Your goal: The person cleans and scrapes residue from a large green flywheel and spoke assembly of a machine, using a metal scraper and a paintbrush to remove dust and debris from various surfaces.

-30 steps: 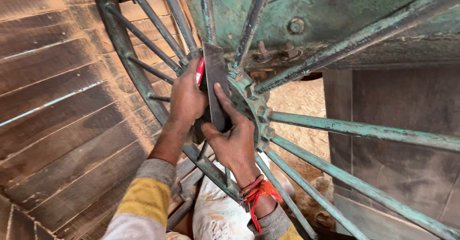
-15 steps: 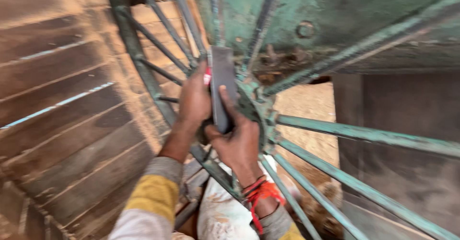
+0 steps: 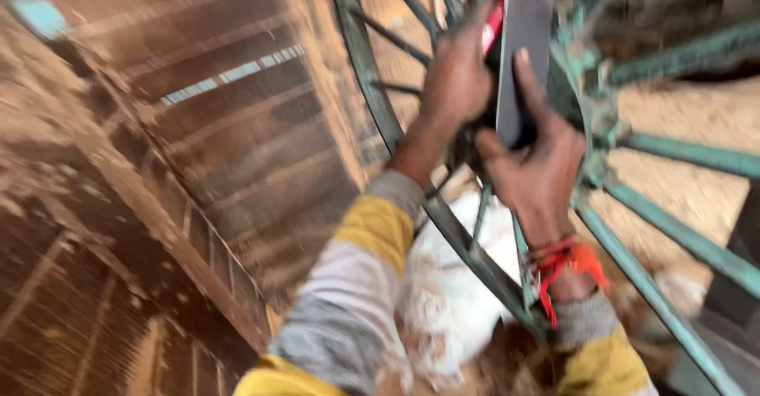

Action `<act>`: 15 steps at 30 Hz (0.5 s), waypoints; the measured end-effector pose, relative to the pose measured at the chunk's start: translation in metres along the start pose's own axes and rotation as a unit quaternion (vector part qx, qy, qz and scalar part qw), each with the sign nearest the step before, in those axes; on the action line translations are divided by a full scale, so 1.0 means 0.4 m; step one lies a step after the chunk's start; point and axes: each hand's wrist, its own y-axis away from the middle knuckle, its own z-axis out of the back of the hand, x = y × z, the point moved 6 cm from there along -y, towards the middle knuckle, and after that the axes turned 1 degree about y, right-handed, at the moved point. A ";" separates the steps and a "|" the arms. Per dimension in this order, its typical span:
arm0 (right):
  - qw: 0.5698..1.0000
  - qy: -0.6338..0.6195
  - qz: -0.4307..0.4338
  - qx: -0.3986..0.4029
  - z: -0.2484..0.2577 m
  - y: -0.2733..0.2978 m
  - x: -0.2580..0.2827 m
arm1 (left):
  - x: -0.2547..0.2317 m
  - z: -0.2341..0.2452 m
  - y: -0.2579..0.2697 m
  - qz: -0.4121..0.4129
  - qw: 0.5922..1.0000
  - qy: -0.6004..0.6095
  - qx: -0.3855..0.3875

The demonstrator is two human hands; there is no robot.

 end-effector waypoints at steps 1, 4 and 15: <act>0.999 0.019 0.027 -0.003 0.009 0.007 -0.003 | 0.002 -0.016 0.027 0.015 1.000 0.007 0.005; 0.998 -0.023 0.054 -0.001 -0.003 -0.005 0.015 | 0.025 -0.008 -0.004 0.071 0.996 -0.001 0.046; 0.959 -0.274 -0.066 -0.011 0.024 -0.081 0.123 | -0.084 0.047 -0.045 0.146 0.979 -0.011 0.141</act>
